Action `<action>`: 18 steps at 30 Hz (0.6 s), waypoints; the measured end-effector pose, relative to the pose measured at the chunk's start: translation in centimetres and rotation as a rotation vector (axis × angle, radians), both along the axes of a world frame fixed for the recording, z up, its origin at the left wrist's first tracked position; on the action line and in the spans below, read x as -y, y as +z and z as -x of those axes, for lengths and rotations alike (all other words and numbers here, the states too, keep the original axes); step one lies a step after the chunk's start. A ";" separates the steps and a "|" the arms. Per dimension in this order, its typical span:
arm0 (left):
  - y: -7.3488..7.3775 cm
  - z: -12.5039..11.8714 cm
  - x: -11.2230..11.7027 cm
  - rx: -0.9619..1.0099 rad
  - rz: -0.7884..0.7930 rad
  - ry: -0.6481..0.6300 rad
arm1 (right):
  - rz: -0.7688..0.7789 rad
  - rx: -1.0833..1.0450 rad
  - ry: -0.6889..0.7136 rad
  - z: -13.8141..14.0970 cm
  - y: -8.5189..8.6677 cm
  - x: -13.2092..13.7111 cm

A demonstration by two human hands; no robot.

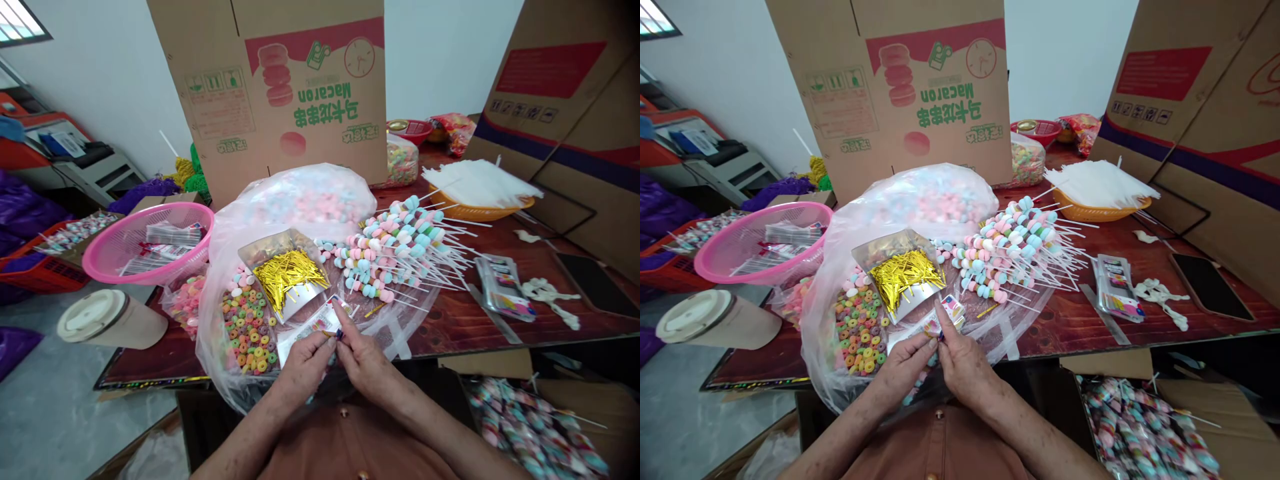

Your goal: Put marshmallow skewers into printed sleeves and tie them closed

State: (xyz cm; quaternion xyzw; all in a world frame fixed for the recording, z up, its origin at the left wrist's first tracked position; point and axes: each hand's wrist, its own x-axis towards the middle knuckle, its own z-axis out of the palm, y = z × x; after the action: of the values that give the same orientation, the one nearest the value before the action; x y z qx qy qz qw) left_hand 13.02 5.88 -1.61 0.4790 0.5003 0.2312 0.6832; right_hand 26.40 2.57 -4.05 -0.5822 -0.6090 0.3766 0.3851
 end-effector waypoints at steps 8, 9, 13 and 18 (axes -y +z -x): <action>-0.7 0.8 -1.2 0.356 0.409 -0.063 | -0.199 -0.158 0.115 -1.3 1.3 0.5; -0.6 0.8 -1.2 0.410 0.464 -0.102 | -0.235 -0.141 0.230 -1.9 1.9 0.4; 0.1 0.4 -1.1 0.600 0.515 -0.197 | -0.179 -0.310 0.444 -3.0 3.0 -0.2; 0.6 0.0 -1.2 0.671 0.499 -0.103 | -0.129 -0.439 0.207 -2.1 2.2 -0.4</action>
State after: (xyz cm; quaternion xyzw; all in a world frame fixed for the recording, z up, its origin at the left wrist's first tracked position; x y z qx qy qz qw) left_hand 12.97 7.13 -1.04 0.2211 0.2664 0.2116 0.9140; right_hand 28.52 3.01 -1.80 -0.3953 -0.5898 0.4918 0.5040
